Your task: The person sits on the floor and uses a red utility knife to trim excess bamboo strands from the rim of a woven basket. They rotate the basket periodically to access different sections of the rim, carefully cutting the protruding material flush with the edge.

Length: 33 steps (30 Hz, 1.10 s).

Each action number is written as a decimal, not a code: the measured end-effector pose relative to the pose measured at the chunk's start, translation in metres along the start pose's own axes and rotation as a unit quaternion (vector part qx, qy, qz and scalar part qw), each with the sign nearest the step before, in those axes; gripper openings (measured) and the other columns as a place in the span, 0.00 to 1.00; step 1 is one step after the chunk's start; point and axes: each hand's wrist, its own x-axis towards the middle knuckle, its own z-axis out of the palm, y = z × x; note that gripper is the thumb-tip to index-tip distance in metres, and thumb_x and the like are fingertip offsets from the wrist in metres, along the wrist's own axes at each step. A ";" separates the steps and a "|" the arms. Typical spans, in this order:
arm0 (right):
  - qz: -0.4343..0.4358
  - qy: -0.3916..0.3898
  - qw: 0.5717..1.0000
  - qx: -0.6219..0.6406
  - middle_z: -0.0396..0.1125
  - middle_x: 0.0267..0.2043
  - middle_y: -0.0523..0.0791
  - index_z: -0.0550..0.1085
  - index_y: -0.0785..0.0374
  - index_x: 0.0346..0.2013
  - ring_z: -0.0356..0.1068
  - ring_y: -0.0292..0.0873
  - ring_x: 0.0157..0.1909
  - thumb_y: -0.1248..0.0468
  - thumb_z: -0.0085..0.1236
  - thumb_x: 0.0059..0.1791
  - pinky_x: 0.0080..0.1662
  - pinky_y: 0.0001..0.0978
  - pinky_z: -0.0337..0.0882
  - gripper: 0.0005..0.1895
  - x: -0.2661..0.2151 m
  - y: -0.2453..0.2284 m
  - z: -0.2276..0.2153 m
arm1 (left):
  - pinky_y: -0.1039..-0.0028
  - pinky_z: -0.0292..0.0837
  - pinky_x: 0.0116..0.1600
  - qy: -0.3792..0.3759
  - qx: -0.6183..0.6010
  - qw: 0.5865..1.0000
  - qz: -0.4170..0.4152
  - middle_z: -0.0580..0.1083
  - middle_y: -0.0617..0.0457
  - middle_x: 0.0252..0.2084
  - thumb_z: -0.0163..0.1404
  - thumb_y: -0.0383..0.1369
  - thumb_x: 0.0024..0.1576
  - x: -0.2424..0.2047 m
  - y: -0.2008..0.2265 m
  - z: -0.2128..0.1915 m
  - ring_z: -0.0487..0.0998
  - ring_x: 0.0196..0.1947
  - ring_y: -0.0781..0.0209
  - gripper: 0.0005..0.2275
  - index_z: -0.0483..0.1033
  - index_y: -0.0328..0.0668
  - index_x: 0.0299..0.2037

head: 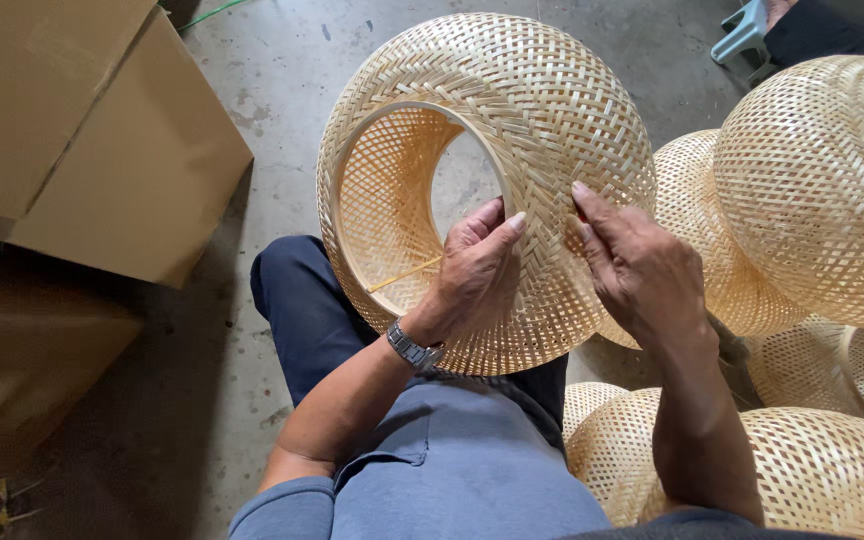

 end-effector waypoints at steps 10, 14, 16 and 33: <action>-0.007 -0.052 0.996 -0.078 0.68 0.28 0.46 0.70 0.46 0.69 0.67 0.44 0.22 0.50 0.50 0.57 0.28 0.40 0.71 0.25 0.013 -0.012 -0.013 | 0.62 0.70 0.67 0.000 0.003 1.000 -0.004 0.72 0.39 0.62 0.44 0.24 0.70 0.000 0.000 0.003 0.74 0.60 0.54 0.16 0.63 0.21 0.66; -0.012 -0.064 0.992 -0.108 0.63 0.24 0.44 0.71 0.44 0.67 0.63 0.42 0.18 0.50 0.51 0.56 0.24 0.38 0.69 0.23 0.012 -0.014 -0.010 | 0.64 0.70 0.67 0.000 0.027 1.000 -0.006 0.72 0.39 0.62 0.43 0.24 0.70 0.000 0.000 0.002 0.74 0.60 0.55 0.16 0.63 0.21 0.66; -0.030 -0.026 0.994 -0.103 0.63 0.25 0.44 0.73 0.44 0.66 0.63 0.41 0.19 0.50 0.51 0.57 0.25 0.38 0.68 0.22 0.010 -0.014 -0.010 | 0.64 0.70 0.68 0.002 0.023 1.000 -0.007 0.71 0.40 0.62 0.42 0.23 0.70 0.000 0.001 0.003 0.74 0.61 0.56 0.16 0.63 0.22 0.66; -0.020 -0.041 0.993 -0.108 0.70 0.30 0.48 0.69 0.50 0.70 0.71 0.47 0.26 0.51 0.51 0.56 0.31 0.42 0.73 0.26 0.020 -0.022 -0.021 | 0.68 0.72 0.64 -0.006 0.049 0.999 -0.014 0.72 0.42 0.61 0.43 0.24 0.71 -0.001 -0.010 -0.004 0.75 0.57 0.59 0.17 0.63 0.22 0.68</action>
